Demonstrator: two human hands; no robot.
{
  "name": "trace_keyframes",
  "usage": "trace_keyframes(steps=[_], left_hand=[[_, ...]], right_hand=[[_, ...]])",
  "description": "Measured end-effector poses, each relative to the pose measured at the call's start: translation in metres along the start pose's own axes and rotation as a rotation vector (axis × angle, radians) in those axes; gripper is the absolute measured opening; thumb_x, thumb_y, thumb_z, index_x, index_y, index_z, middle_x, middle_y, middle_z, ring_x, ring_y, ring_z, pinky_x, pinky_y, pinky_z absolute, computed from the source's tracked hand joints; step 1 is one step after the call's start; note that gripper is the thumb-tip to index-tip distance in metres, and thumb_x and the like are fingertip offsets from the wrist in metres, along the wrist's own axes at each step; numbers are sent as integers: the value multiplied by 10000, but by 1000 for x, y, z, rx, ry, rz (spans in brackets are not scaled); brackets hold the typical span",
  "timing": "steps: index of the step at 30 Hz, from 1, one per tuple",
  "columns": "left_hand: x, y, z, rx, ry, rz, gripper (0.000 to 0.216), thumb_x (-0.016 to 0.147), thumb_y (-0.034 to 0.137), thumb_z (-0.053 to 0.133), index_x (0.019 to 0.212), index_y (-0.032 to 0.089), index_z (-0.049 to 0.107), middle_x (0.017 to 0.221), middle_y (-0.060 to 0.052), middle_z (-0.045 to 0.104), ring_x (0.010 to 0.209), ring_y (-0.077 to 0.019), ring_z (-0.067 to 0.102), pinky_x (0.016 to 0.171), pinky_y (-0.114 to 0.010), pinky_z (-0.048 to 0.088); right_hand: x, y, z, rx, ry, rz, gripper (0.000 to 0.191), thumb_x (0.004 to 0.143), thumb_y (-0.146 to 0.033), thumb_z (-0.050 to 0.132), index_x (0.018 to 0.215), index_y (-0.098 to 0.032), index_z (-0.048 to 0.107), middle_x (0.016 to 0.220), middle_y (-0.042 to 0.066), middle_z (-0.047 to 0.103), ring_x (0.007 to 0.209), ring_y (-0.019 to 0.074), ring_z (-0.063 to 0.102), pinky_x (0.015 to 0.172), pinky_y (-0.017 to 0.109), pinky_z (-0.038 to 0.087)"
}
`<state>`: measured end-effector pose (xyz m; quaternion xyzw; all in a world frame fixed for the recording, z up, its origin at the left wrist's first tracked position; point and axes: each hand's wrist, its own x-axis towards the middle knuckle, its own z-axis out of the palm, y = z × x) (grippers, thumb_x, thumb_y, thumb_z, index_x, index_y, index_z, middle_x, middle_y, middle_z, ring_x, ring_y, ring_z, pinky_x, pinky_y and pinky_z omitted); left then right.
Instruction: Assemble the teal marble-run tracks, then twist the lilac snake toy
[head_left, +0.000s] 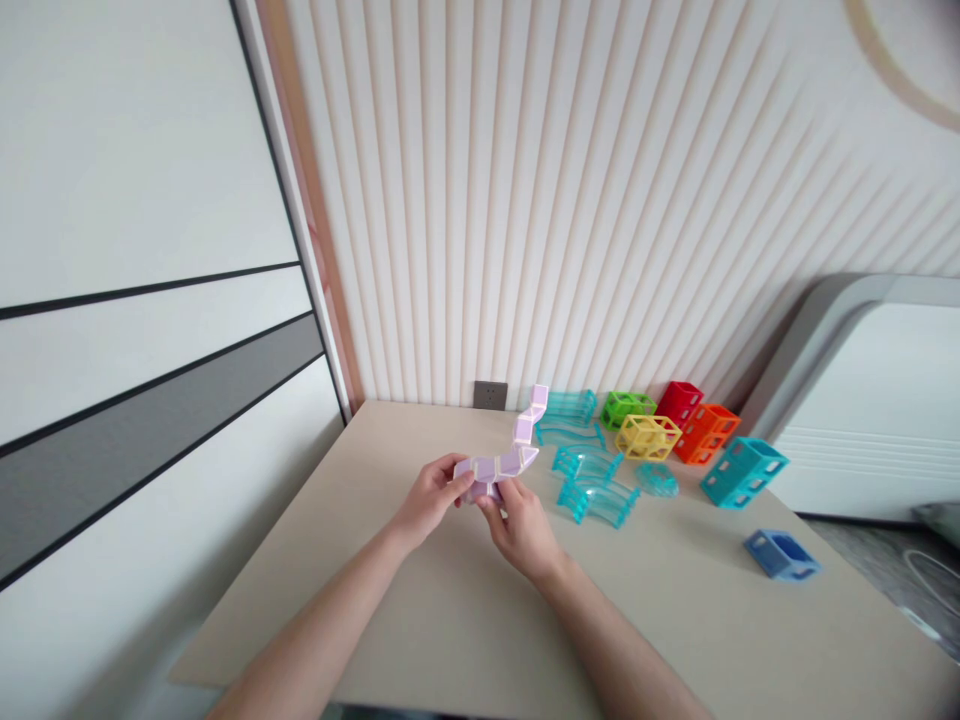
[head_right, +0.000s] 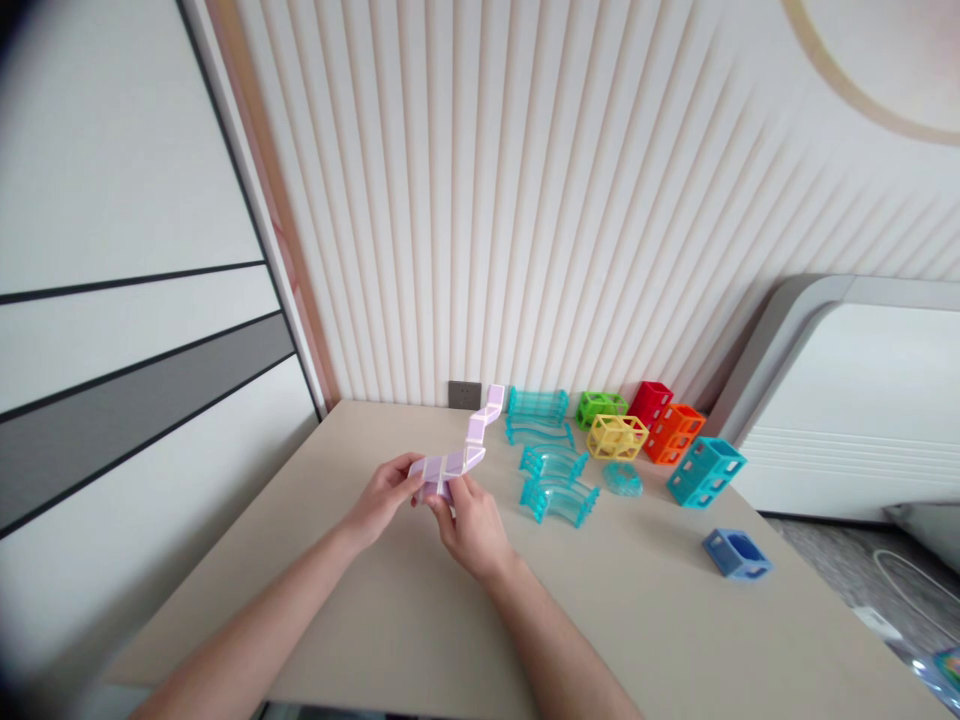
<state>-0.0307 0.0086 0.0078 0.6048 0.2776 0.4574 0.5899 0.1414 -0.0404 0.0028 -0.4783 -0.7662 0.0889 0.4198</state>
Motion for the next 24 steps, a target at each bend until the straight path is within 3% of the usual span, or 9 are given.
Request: trace_keyframes(steps=[8, 13, 18, 24], left_hand=[[1, -3, 3, 42, 51, -11, 384, 858, 515, 654, 960, 145, 648, 657, 29, 507, 526, -80, 408, 469, -201, 314], [1, -4, 3, 95, 94, -46, 403, 843, 537, 658, 928, 144, 663, 610, 43, 479, 484, -65, 340, 440, -194, 239], [1, -4, 5, 129, 142, -51, 415, 823, 561, 664, 857, 147, 677, 608, 28, 521, 488, -74, 361, 449, -201, 256], [2, -4, 8, 98, 143, -78, 466, 808, 606, 654, 885, 147, 668, 570, 52, 481, 461, -71, 357, 438, -204, 252]], right_hand=[[3, -5, -2, 31, -7, 69, 192, 984, -365, 452, 948, -212, 563, 813, 37, 654, 667, 164, 603, 609, 224, 400], [5, -5, -4, 74, -29, 66, 218, 993, -369, 448, 1005, -209, 596, 879, 51, 666, 749, 173, 618, 668, 229, 427], [6, -3, -6, 79, -57, 66, 267, 998, -376, 450, 1156, -216, 595, 957, 68, 684, 809, 190, 641, 715, 248, 450], [6, -4, -4, 29, -52, 133, 253, 991, -372, 453, 1138, -215, 587, 984, 79, 715, 841, 212, 677, 729, 256, 452]])
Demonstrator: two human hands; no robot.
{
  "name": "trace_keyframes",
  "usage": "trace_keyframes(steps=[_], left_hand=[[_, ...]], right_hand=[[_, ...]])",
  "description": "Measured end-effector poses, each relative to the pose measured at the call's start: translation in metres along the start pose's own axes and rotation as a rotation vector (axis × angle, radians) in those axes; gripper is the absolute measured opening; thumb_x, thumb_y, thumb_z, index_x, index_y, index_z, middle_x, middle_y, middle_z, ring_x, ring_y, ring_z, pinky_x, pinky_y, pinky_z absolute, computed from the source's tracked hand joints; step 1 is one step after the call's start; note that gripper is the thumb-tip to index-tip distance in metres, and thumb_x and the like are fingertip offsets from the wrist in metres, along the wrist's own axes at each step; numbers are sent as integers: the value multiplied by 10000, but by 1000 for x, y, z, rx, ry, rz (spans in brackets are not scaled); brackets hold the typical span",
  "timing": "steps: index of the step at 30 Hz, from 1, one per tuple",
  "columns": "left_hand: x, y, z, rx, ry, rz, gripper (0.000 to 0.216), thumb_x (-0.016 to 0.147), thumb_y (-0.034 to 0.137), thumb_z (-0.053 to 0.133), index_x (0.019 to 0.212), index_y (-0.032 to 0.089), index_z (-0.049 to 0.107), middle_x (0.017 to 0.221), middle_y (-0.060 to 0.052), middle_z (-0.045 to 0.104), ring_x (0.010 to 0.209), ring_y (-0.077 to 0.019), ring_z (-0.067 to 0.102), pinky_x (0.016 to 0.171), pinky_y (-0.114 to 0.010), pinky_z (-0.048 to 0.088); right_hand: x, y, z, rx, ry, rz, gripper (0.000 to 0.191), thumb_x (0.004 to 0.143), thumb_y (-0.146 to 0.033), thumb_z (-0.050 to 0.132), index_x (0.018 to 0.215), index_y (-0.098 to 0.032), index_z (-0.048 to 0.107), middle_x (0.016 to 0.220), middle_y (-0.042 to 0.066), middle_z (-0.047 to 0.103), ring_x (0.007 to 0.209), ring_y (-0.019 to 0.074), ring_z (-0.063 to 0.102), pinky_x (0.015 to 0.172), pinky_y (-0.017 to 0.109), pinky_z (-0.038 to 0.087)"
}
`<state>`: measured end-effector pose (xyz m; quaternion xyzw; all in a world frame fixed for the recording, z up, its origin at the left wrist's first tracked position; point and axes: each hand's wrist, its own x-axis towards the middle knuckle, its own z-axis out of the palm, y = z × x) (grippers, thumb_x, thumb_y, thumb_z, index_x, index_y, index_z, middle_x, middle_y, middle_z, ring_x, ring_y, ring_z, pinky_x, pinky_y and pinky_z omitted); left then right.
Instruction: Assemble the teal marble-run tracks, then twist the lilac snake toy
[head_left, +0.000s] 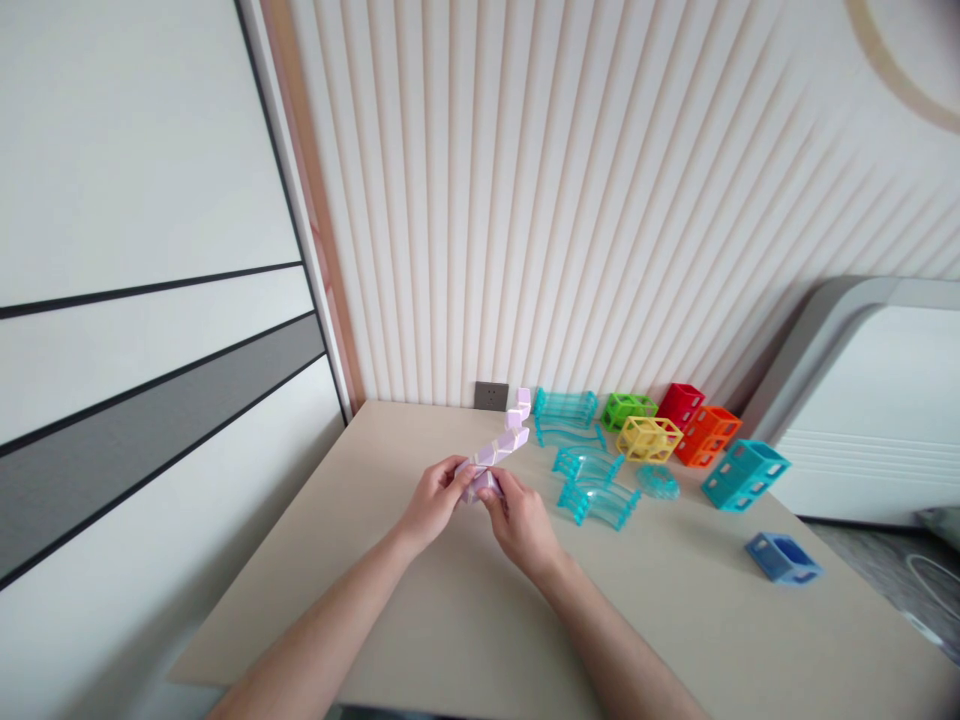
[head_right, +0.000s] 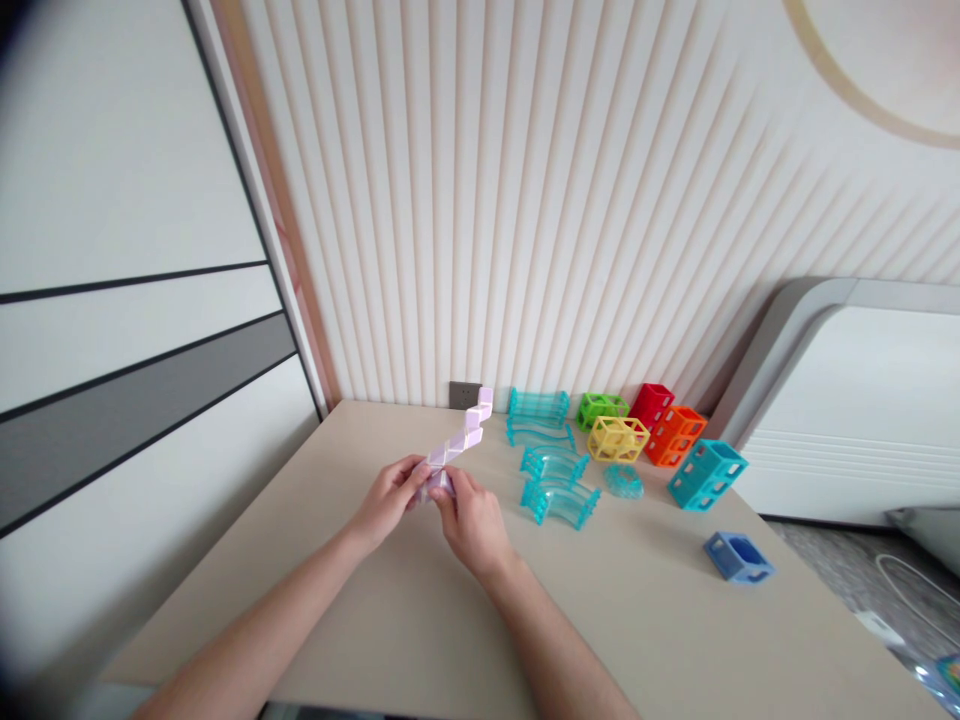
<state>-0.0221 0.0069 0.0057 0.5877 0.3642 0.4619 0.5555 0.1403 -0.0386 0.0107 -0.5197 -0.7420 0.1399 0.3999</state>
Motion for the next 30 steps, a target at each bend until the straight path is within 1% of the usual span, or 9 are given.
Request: trace_keyframes(steps=[7, 13, 16, 18, 21, 24, 26, 28, 30], left_hand=[[-1, -3, 3, -83, 6, 22, 444, 834, 586, 639, 920, 150, 643, 631, 40, 511, 476, -68, 370, 433, -195, 270], [-3, -6, 1, -7, -23, 102, 395, 864, 511, 640, 1043, 159, 636, 694, 20, 546, 534, -93, 451, 475, -203, 341], [-3, -4, 1, 14, -4, 131, 376, 857, 493, 655, 1037, 162, 645, 748, 1, 584, 586, -109, 493, 530, -215, 392], [-3, -2, 2, 11, -5, 147, 356, 855, 486, 659, 1011, 165, 650, 814, -20, 619, 655, -126, 530, 591, -225, 426], [-3, 2, 1, -5, -6, 173, 340, 856, 481, 660, 995, 171, 650, 884, -40, 639, 743, -153, 557, 661, -242, 452], [-2, 3, -2, -41, 82, 177, 352, 832, 486, 684, 993, 175, 654, 921, -39, 620, 761, -152, 548, 662, -233, 447], [-1, 3, -3, -68, 136, 165, 370, 810, 496, 702, 985, 172, 667, 998, -47, 601, 763, -143, 540, 636, -220, 435], [0, 1, -4, -88, 134, 147, 382, 799, 499, 710, 985, 167, 681, 1086, -60, 577, 770, -137, 537, 621, -216, 428], [0, 0, -3, -100, 105, 135, 383, 792, 494, 718, 990, 168, 687, 1121, -65, 567, 772, -136, 535, 627, -220, 429]], right_hand=[[1, -6, 2, 38, -1, 83, 261, 990, -386, 416, 1040, -203, 595, 857, 70, 721, 723, 207, 673, 646, 246, 423], [4, 0, 8, 43, 20, 203, 328, 945, -320, 442, 684, -203, 603, 643, 67, 668, 588, 203, 632, 546, 255, 357], [4, 3, 10, 71, 12, 222, 370, 942, -316, 430, 623, -204, 582, 578, 47, 631, 546, 183, 603, 522, 248, 353], [5, 4, 11, 98, 2, 227, 378, 951, -342, 422, 647, -198, 593, 583, 34, 627, 525, 164, 585, 512, 239, 364], [4, 3, 8, 200, -37, 195, 331, 960, -408, 437, 829, -184, 644, 682, 23, 656, 519, 136, 561, 518, 228, 398], [3, -1, 2, 268, -76, 136, 303, 953, -430, 478, 1066, -189, 623, 715, 4, 649, 541, 133, 554, 533, 224, 410], [2, -4, -1, 240, -89, 101, 295, 951, -413, 495, 1141, -213, 599, 719, -7, 642, 572, 138, 564, 542, 218, 400], [2, -5, -3, 186, -77, 90, 256, 951, -412, 500, 1083, -226, 617, 722, -7, 640, 598, 140, 572, 539, 212, 380], [3, -4, -2, 136, -61, 124, 269, 946, -439, 501, 902, -208, 633, 675, -2, 620, 579, 138, 566, 517, 211, 364]])
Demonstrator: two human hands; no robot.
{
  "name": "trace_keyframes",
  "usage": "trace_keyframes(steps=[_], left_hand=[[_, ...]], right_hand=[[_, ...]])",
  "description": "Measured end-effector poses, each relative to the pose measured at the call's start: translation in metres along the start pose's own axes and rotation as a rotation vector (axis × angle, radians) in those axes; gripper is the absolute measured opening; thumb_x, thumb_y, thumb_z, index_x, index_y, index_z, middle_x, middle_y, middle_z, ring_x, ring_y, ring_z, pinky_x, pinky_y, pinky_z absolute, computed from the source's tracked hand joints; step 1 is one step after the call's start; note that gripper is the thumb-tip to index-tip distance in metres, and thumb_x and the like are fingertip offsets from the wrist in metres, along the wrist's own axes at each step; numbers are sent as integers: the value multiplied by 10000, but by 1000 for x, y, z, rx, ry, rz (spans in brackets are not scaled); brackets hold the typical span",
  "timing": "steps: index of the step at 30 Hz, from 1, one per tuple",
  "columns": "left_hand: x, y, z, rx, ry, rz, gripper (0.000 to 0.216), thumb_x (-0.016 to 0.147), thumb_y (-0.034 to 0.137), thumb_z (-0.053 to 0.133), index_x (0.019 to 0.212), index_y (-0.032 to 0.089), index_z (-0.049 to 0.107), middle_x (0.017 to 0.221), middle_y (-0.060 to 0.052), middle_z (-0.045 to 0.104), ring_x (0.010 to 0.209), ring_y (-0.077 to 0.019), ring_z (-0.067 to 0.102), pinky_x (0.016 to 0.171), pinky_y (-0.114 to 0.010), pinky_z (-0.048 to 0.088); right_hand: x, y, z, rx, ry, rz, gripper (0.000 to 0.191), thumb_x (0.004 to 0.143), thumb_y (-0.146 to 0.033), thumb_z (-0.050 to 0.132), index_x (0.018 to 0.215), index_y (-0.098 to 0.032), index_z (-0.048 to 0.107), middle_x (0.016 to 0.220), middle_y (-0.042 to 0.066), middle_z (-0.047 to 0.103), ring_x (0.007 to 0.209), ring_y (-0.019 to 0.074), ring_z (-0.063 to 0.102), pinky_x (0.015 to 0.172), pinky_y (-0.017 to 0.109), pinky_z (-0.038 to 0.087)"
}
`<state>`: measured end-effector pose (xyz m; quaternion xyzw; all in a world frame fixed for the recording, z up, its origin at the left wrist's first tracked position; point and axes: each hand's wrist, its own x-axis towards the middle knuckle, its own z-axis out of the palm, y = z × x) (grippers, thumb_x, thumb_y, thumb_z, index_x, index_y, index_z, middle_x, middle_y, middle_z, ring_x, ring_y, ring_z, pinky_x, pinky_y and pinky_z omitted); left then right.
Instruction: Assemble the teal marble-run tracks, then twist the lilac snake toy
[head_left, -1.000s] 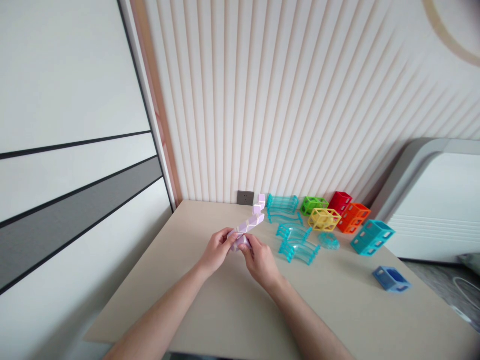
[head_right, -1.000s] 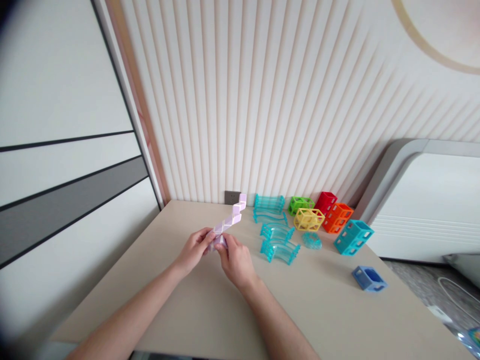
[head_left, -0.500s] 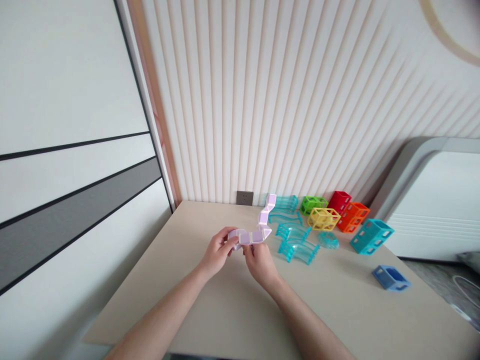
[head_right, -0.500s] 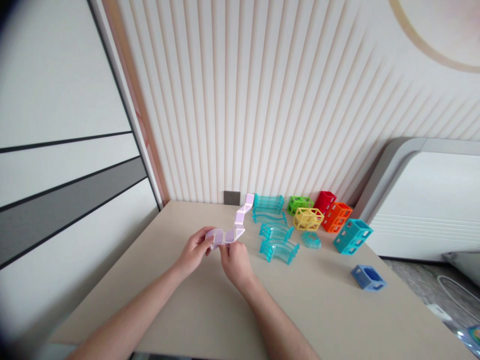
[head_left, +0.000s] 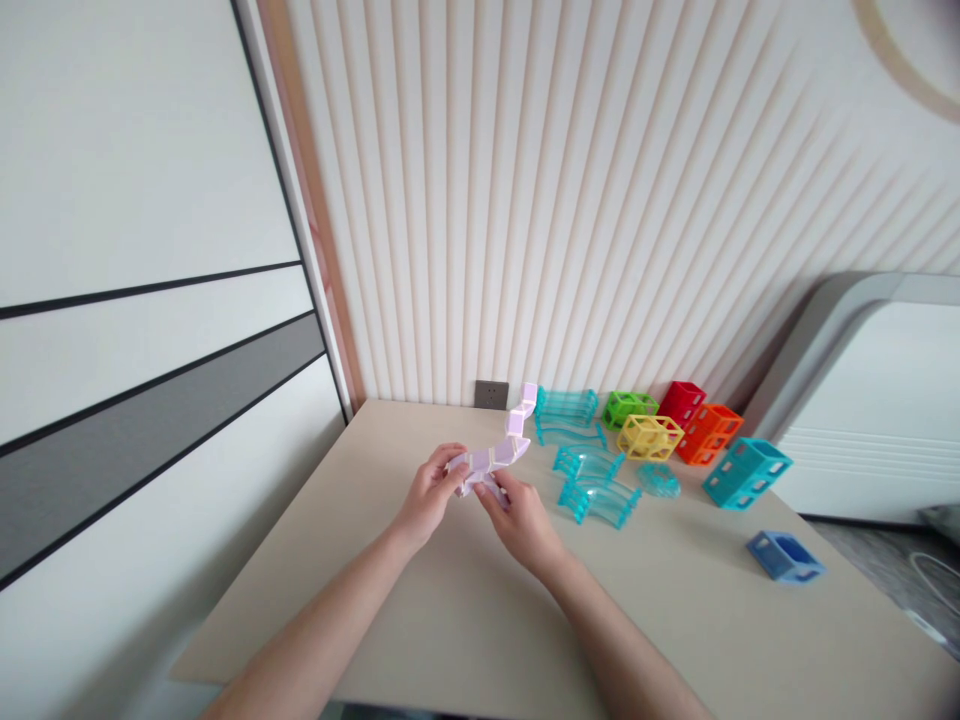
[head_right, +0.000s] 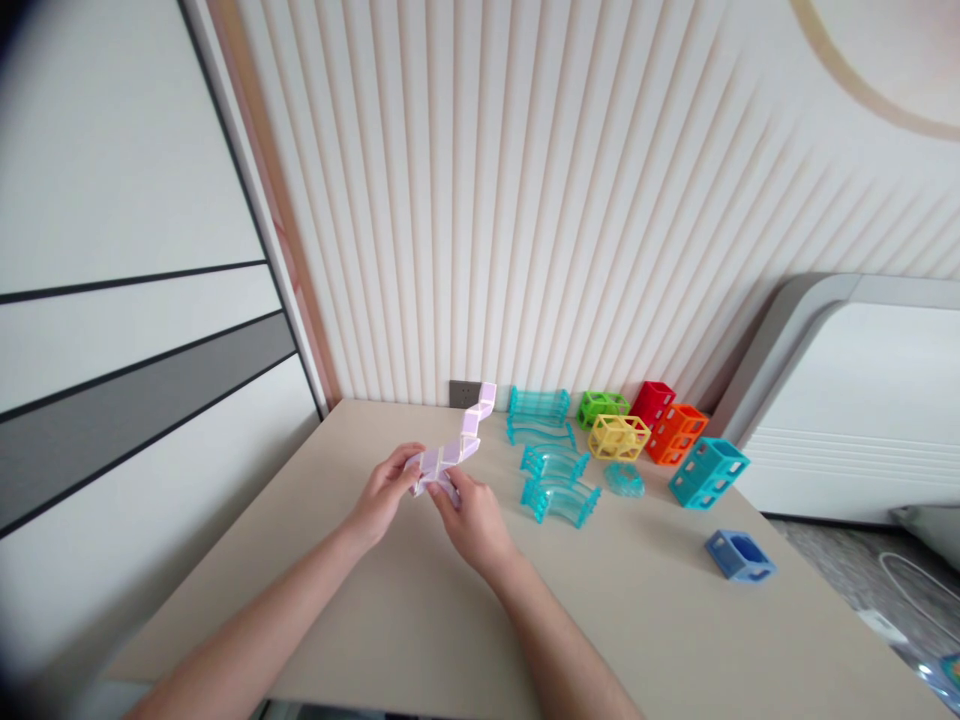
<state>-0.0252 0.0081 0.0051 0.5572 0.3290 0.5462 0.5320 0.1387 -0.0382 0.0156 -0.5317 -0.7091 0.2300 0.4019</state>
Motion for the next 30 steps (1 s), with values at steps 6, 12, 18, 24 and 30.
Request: trace_keyframes(steps=[6, 12, 18, 24, 30], left_hand=[[-1, -2, -1, 24, -106, 17, 396, 806, 525, 693, 981, 171, 673, 1072, -68, 586, 821, -173, 544, 668, -241, 430], [-5, 5, -4, 93, -301, 50, 381, 828, 519, 677, 969, 165, 691, 1088, -101, 588, 943, -228, 560, 756, -272, 447], [-11, 15, -2, -17, -499, -149, 406, 837, 510, 677, 1057, 168, 679, 838, -50, 617, 631, -139, 526, 558, -246, 418], [-6, 9, -7, -163, -395, -158, 379, 805, 480, 732, 1004, 165, 662, 817, -34, 638, 651, -133, 547, 592, -236, 421], [2, -2, -9, -230, -122, -85, 348, 824, 451, 724, 1028, 176, 658, 884, -21, 655, 758, -137, 559, 679, -219, 403]], right_hand=[[2, 1, 3, 261, -187, 264, 414, 933, -550, 437, 794, -180, 558, 661, -26, 580, 355, 82, 524, 343, 188, 335], [-4, 8, -11, 572, -516, 404, 502, 842, -656, 553, 1004, -181, 549, 673, -17, 638, 414, 111, 605, 356, 180, 404], [-5, 23, -23, 888, -847, 439, 698, 671, -624, 755, 1131, -150, 531, 683, 35, 691, 464, 134, 631, 410, 196, 447], [-5, 8, -19, 942, -676, 432, 525, 720, -575, 694, 1020, -150, 622, 620, 9, 661, 408, 89, 539, 370, 171, 359], [1, 11, -6, 1152, -569, 496, 545, 848, -588, 539, 1214, -185, 561, 785, 42, 717, 478, 121, 617, 448, 227, 482]])
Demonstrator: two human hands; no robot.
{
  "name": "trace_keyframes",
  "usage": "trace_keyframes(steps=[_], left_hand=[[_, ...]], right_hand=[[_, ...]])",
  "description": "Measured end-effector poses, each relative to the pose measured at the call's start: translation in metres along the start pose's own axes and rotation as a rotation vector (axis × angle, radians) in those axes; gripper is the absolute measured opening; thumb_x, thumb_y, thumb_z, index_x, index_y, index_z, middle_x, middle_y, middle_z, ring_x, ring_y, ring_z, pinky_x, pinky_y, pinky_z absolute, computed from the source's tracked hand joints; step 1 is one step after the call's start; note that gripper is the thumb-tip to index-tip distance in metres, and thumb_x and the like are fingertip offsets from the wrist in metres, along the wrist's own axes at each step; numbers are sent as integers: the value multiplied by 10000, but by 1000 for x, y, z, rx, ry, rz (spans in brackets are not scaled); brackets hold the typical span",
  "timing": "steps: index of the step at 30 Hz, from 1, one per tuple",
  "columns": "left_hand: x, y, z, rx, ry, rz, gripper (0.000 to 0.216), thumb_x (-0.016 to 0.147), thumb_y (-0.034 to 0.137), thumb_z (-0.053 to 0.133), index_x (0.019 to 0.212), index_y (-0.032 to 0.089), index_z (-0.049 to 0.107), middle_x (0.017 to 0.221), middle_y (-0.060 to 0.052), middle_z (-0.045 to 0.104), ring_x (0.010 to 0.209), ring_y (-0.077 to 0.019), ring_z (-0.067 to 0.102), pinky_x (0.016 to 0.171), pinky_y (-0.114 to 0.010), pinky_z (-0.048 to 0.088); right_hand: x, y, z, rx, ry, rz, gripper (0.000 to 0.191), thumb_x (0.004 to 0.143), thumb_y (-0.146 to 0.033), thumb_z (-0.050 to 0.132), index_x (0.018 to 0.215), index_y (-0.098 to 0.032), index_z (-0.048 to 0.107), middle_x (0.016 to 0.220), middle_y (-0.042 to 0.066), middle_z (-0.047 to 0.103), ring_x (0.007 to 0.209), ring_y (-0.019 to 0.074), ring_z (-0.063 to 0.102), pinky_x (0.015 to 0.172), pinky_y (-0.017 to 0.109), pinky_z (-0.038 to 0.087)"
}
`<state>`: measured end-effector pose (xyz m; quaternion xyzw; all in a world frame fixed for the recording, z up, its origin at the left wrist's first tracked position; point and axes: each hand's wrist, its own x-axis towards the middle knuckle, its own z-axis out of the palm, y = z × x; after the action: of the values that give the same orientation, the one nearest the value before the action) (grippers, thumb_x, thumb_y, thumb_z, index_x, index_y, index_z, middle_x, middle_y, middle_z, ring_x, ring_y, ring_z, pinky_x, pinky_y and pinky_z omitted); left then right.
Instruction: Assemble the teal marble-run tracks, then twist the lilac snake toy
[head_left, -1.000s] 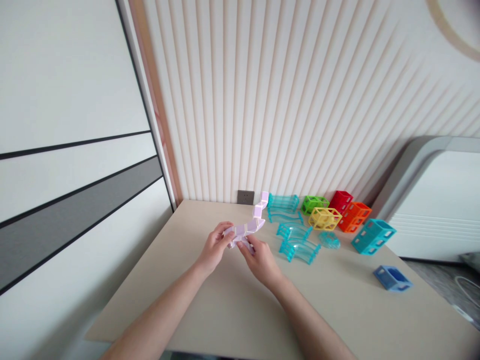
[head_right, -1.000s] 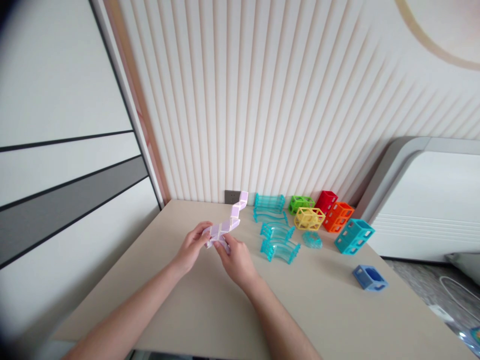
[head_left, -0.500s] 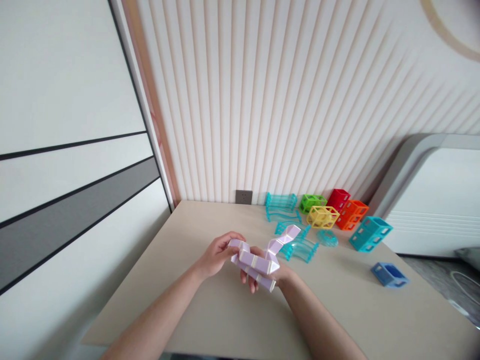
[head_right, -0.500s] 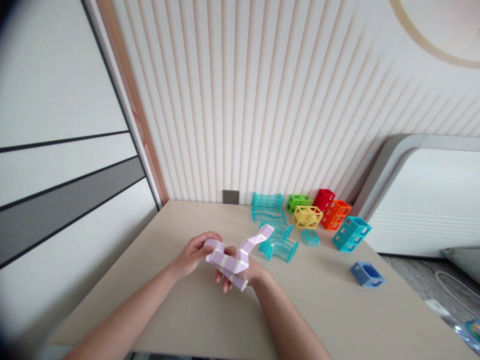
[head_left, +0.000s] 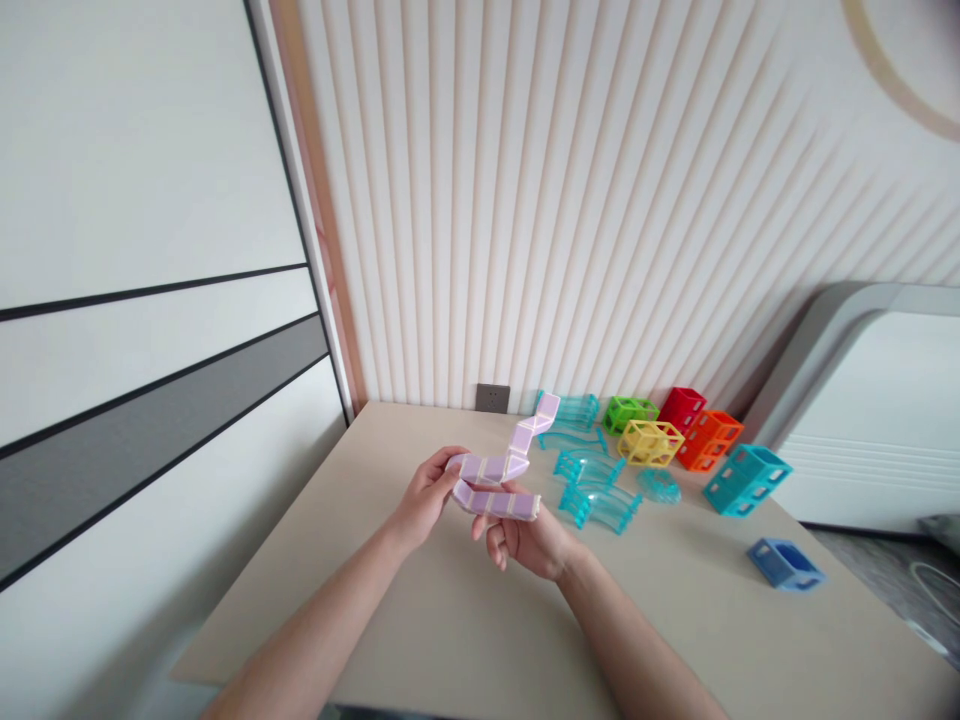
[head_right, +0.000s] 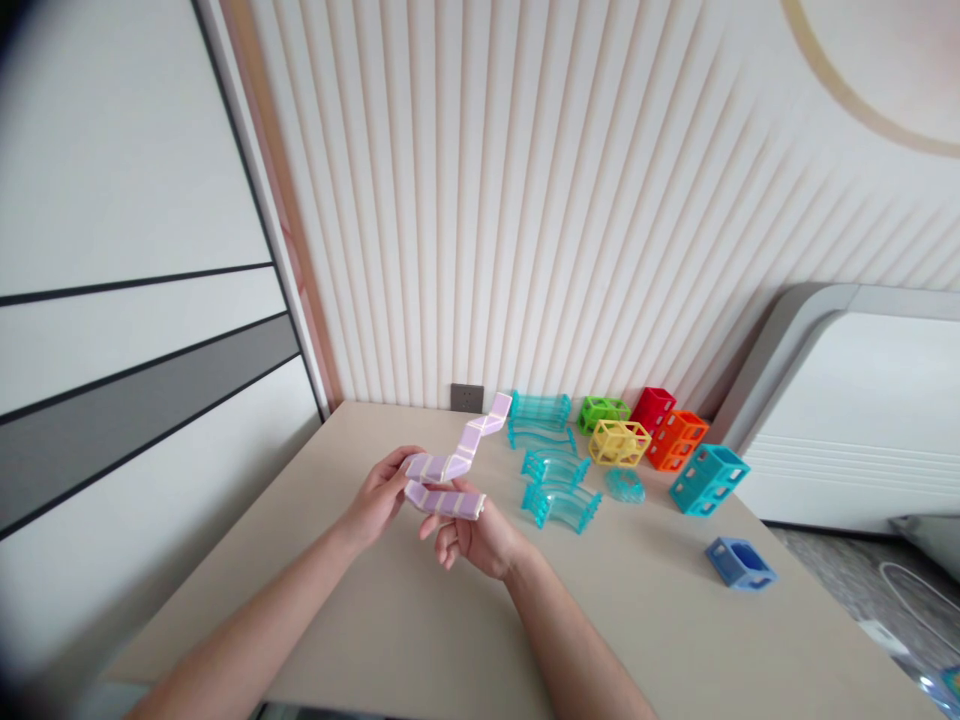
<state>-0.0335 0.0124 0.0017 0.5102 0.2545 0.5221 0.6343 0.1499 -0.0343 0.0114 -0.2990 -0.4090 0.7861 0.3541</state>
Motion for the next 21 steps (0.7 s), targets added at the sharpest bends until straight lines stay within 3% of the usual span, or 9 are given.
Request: trace_keyframes(steps=[2, 7, 13, 17, 21], left_hand=[[1, -2, 0, 11, 31, 26, 350, 829, 446, 720, 1041, 177, 651, 876, -16, 649, 769, -139, 558, 689, -219, 405], [1, -4, 0, 12, 40, 67, 414, 847, 448, 708, 1163, 199, 604, 810, 11, 613, 718, -121, 543, 677, -220, 410], [-3, 6, 2, 58, -84, 18, 505, 887, 417, 671, 1337, 237, 529, 1231, -98, 634, 1103, -236, 587, 927, -329, 450], [-4, 9, 3, -15, -82, 22, 508, 890, 401, 670, 1355, 247, 534, 1350, -103, 591, 1248, -269, 524, 1028, -377, 413], [-2, 5, 6, -215, -35, 7, 445, 920, 467, 597, 1276, 202, 614, 1306, -106, 634, 1232, -273, 550, 1057, -406, 401]], right_hand=[[2, 1, 1, 73, 17, 4, 534, 865, -571, 527, 1218, -173, 573, 812, 53, 719, 508, 121, 628, 453, 222, 483], [5, 5, 8, 188, 142, -112, 331, 784, -410, 679, 982, -144, 676, 772, 33, 683, 543, 101, 589, 479, 203, 445], [7, 5, 12, 243, 291, -167, 290, 714, -415, 766, 808, -159, 668, 732, 16, 641, 637, 119, 548, 578, 218, 435], [7, 2, 14, 129, 308, -273, 328, 722, -436, 776, 857, -155, 672, 725, -2, 606, 564, 88, 476, 512, 207, 373], [6, -2, 17, -70, 336, -395, 366, 797, -466, 718, 1019, -178, 677, 814, -5, 612, 448, 46, 422, 407, 205, 276]])
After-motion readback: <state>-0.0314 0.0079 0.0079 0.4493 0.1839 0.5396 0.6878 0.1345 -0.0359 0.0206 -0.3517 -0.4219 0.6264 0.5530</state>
